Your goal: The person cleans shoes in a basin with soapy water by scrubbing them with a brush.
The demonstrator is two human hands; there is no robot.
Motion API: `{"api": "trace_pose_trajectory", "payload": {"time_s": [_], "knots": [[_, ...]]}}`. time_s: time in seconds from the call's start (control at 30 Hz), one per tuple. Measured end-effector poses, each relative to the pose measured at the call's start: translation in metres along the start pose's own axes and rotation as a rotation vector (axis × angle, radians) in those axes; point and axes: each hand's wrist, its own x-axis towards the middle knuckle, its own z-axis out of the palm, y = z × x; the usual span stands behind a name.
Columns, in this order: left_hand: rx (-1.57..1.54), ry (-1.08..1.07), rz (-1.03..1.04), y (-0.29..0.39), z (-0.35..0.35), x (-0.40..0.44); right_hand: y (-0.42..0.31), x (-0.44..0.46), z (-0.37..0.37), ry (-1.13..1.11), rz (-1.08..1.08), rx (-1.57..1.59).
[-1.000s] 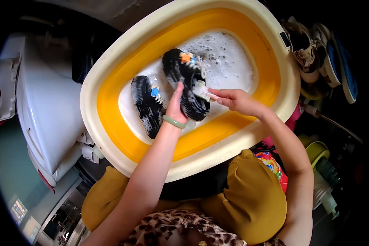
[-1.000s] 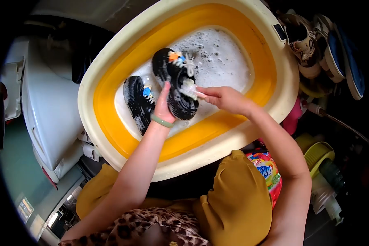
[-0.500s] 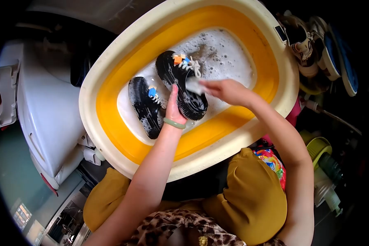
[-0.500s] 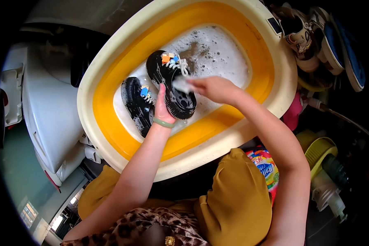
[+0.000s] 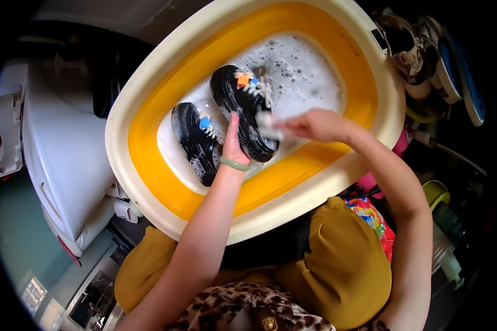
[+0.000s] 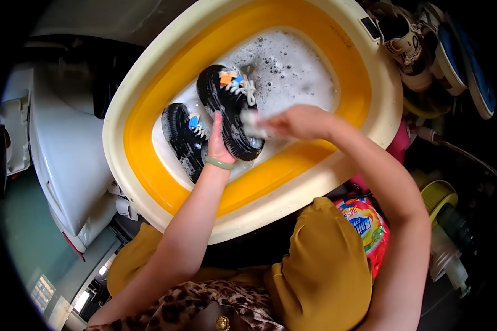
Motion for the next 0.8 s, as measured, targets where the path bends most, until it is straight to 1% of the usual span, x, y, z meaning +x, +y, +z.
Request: {"api": "trace_pose_trajectory", "payload": {"time_s": [0.03, 0.07, 0.13, 0.17, 0.2, 0.23, 0.27, 0.3, 0.33, 0.37, 0.4, 0.43, 0.47, 0.53, 0.6, 0.63, 0.67, 0.73, 0.77, 0.8], "knots": [[-0.014, 0.038, 0.016, 0.0, 0.008, 0.002, -0.004, 0.016, -0.002, 0.209, 0.039, 0.027], [-0.029, 0.077, 0.033, -0.001, 0.014, 0.004, 0.001, 0.035, 0.001, 0.325, -0.031, 0.1], [-0.034, 0.087, 0.027, 0.001, 0.019, 0.007, 0.01, 0.072, 0.05, 0.643, -0.152, 0.241], [-0.044, 0.102, 0.021, 0.002, 0.019, 0.008, -0.003, 0.062, 0.045, 0.473, -0.038, 0.558], [-0.06, 0.065, 0.001, 0.004, 0.008, 0.007, -0.023, 0.044, 0.034, 0.288, 0.078, 0.863], [-0.057, 0.034, -0.017, 0.009, 0.006, 0.006, -0.031, 0.025, 0.03, 0.193, 0.066, 0.869], [-0.055, 0.009, -0.04, 0.012, 0.002, 0.002, -0.029, 0.008, 0.026, 0.078, 0.051, 0.783], [-0.068, -0.015, -0.075, 0.014, 0.01, -0.005, -0.006, -0.003, 0.037, 0.102, -0.144, 0.539], [-0.027, 0.095, 0.039, 0.01, 0.003, 0.002, 0.001, -0.008, 0.037, 0.122, -0.338, 0.283], [-0.008, 0.008, -0.001, 0.007, -0.004, 0.003, 0.007, -0.006, 0.035, 0.115, -0.337, 0.277], [0.012, -0.083, -0.041, 0.006, -0.006, 0.004, -0.004, -0.006, 0.019, 0.098, -0.114, 0.171], [0.007, -0.063, -0.002, 0.003, 0.006, 0.004, -0.013, -0.001, 0.009, 0.085, 0.107, 0.064], [0.01, -0.068, 0.003, 0.0, 0.011, 0.007, -0.007, 0.02, 0.02, 0.373, 0.014, 0.203], [-0.041, 0.031, 0.084, -0.005, 0.016, 0.011, -0.01, 0.07, 0.033, 0.627, 0.004, 0.444], [0.004, 0.132, 0.073, -0.007, 0.03, 0.008, -0.029, 0.098, 0.034, 0.559, 0.26, 0.782], [-0.015, 0.117, 0.071, -0.007, 0.028, 0.009, -0.041, 0.096, 0.032, 0.561, 0.28, 0.951], [-0.042, 0.094, 0.07, -0.007, 0.027, 0.01, -0.044, 0.082, 0.026, 0.57, 0.285, 0.948], [-0.048, 0.057, 0.028, 0.0, 0.032, 0.005, -0.041, 0.043, 0.008, 0.152, 0.119, 1.247], [-0.12, 0.055, 0.007, 0.003, 0.026, 0.003, -0.026, 0.03, 0.013, 0.063, 0.002, 1.075], [-0.104, 0.035, 0.01, 0.005, 0.016, 0.003, -0.019, 0.009, -0.005, -0.13, 0.077, 0.948]]}}
